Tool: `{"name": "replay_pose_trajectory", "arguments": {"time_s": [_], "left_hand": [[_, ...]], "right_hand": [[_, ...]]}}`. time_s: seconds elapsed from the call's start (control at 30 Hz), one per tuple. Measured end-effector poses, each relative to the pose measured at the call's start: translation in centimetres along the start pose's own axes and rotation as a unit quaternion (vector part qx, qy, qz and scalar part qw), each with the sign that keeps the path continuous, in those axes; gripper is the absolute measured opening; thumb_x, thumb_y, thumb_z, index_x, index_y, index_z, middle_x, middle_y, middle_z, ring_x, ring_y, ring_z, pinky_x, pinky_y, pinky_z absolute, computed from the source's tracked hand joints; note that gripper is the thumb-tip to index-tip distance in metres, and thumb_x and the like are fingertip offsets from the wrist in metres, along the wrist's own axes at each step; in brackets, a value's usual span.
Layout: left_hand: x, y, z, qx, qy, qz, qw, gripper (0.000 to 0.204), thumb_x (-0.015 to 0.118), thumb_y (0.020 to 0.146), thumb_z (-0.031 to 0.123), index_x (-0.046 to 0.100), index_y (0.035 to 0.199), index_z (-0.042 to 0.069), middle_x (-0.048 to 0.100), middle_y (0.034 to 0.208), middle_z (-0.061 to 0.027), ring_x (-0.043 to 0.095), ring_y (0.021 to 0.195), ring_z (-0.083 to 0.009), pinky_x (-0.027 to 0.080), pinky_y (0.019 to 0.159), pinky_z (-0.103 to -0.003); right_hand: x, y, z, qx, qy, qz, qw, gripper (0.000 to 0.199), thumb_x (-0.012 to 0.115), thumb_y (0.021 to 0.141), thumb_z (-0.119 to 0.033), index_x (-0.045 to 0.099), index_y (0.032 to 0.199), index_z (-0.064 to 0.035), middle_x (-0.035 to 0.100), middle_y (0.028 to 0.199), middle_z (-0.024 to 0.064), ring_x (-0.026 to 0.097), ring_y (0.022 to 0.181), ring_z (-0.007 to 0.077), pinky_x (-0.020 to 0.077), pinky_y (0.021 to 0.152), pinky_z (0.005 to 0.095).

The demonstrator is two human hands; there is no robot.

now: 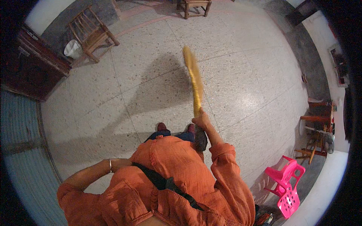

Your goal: The person sweeps a tiled floor with a yellow-bristled broom, moving back and forth across the room. The person navigates around a parked scooter and a pink plastic chair while continuing to sweep the floor area.

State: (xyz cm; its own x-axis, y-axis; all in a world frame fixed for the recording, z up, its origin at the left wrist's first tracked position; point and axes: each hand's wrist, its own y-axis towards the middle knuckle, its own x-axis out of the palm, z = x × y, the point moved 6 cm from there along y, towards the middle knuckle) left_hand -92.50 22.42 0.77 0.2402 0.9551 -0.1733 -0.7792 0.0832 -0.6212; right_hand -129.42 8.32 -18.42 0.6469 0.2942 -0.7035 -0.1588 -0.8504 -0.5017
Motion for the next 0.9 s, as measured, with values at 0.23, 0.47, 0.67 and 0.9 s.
{"name": "replay_pose_trajectory", "arguments": {"time_s": [0.23,0.47,0.67,0.9], "left_hand": [[-0.8,-0.1,-3.2,0.026,0.000,-0.054,0.998,0.024,0.051,0.080,0.022,0.056,0.091,0.001,0.060,0.090,-0.0178,0.056,0.077,-0.0332,0.045,0.067,-0.039],[-4.9,1.9,-4.8,0.052,-0.021,-0.070,0.996,0.026,0.050,0.080,0.024,0.056,0.089,0.001,0.059,0.087,-0.0190,0.055,0.075,-0.0342,0.044,0.065,-0.040],[-12.2,5.6,-5.0,0.057,-0.019,-0.083,0.995,0.027,0.049,0.080,0.025,0.056,0.086,0.000,0.058,0.085,-0.0201,0.054,0.074,-0.0350,0.043,0.064,-0.040],[-22.2,11.2,-2.8,0.071,-0.016,-0.119,0.990,0.029,0.049,0.080,0.027,0.056,0.083,-0.001,0.057,0.083,-0.0214,0.054,0.072,-0.0359,0.042,0.062,-0.041]], "right_hand": [[4.4,-0.8,-8.7,-0.091,0.162,-0.169,0.968,0.054,0.070,0.059,-0.013,0.050,0.108,-0.0017,0.058,0.076,0.0069,0.055,0.069,0.0149,0.0455,0.063,0.0292],[5.5,2.3,-11.9,-0.098,0.211,-0.311,0.922,0.054,0.072,0.060,-0.018,0.052,0.108,-0.0022,0.060,0.082,0.0064,0.056,0.074,0.0135,0.0452,0.064,0.0283],[-1.1,11.4,-6.1,-0.134,0.179,-0.258,0.940,0.058,0.069,0.065,-0.023,0.050,0.117,-0.0047,0.061,0.088,0.0078,0.057,0.081,0.0166,0.0447,0.073,0.0277],[-15.9,16.8,4.9,0.136,0.472,-0.199,0.848,0.039,0.062,0.073,-0.012,0.049,0.109,-0.0071,0.055,0.073,0.0076,0.054,0.052,0.0175,0.0470,0.046,0.0308]]}}
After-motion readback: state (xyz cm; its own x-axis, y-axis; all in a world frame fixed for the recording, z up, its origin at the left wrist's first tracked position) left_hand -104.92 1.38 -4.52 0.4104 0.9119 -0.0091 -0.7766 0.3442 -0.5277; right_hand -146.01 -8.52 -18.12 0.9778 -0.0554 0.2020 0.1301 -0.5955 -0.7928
